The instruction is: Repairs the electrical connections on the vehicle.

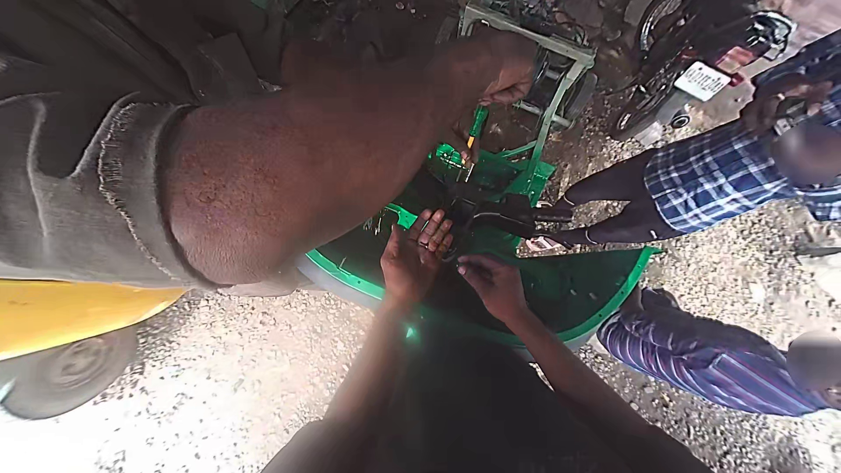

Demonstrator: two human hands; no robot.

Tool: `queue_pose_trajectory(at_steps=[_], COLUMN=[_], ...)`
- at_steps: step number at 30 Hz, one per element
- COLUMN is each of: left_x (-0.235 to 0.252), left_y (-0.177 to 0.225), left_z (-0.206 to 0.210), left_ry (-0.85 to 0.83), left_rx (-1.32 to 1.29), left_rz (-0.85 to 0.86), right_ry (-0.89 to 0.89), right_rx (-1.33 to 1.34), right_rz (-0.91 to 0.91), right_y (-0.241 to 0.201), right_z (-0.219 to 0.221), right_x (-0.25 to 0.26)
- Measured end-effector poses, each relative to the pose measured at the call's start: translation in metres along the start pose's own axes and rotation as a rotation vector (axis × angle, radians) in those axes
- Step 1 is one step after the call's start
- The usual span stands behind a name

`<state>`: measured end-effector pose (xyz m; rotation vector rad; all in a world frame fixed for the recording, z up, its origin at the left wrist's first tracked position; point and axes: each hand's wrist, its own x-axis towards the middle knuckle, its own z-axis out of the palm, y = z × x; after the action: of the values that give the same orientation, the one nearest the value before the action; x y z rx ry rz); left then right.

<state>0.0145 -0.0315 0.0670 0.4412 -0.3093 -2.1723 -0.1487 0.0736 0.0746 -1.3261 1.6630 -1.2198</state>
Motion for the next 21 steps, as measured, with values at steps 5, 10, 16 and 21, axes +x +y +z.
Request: queue_pose_trajectory(at_steps=[5, 10, 16, 21], left_x=[-0.011, -0.025, -0.039, -0.049], left_y=[-0.017, -0.033, -0.047, -0.056], left_z=[-0.002, -0.01, -0.025, -0.037], left_ry=[0.005, 0.04, 0.091, 0.135], left_rx=[0.039, 0.212, 0.463, 1.045], left_rz=[-0.016, -0.017, -0.021, 0.252], right_ry=[-0.043, -0.048, -0.194, -0.048], right_rx=[-0.089, -0.292, -0.25, 0.347], right_rz=[-0.145, -0.057, 0.183, 0.531], right_y=[-0.01, 0.001, 0.014, 0.011], right_z=[0.031, 0.042, 0.042, 0.029], right_x=[0.022, 0.011, -0.003, -0.006])
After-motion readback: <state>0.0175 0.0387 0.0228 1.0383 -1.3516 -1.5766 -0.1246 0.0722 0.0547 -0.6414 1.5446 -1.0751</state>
